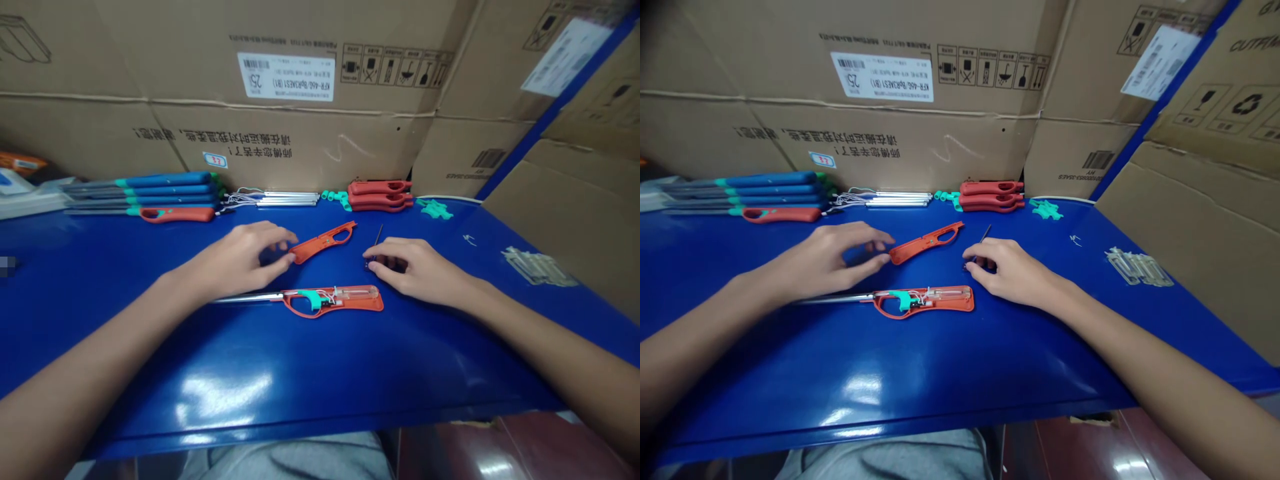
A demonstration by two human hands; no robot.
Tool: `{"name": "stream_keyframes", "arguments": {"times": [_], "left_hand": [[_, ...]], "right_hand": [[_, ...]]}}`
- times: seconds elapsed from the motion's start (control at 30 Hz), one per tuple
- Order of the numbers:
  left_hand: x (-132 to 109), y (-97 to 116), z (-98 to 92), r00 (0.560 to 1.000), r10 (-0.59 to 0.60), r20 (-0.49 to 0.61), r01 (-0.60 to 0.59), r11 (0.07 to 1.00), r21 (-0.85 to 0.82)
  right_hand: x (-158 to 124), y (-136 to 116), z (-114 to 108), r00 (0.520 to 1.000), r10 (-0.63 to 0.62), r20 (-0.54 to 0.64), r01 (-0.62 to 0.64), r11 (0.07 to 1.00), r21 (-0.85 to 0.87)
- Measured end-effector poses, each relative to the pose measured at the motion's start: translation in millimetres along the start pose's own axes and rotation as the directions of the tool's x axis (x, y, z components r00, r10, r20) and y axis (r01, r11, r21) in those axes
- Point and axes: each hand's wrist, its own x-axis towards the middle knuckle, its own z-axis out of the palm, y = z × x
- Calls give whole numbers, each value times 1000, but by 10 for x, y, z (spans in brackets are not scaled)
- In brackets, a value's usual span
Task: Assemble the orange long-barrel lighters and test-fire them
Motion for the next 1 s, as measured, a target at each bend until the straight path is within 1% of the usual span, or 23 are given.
{"name": "stream_keyframes", "arguments": {"times": [0.07,0.13,0.23,0.4,0.47,0.6,0.73,0.9,1.0], "left_hand": [[7,-108,-35,998,-55,43,55,998,22],[13,-155,-46,993,-71,99,68,997,28],[23,-132,-32,985,-77,152,74,997,21],[24,-75,5,980,-86,181,86,996,4],[17,-74,21,983,-76,165,76,997,4],[15,-66,55,997,-34,73,32,999,35],[35,-66,93,995,21,94,-29,996,86],[37,-105,140,997,28,69,-30,999,37],[30,-98,116,998,23,64,-25,999,23]], "right_hand": [[-3,-1,-2,1000,8,4,-8,1000,-5],[-4,4,-8,1000,15,4,-15,1000,-13],[0,17,-12,1000,23,4,-23,999,-29],[8,37,-6,999,37,5,-37,999,-32],[10,40,-8,999,41,7,-40,998,-39],[20,36,-16,999,54,8,-53,997,-51],[30,38,-22,998,56,-8,-56,997,-45],[33,50,-17,996,86,-22,-87,995,-41],[25,56,-12,995,92,-49,-95,994,-58]]}}
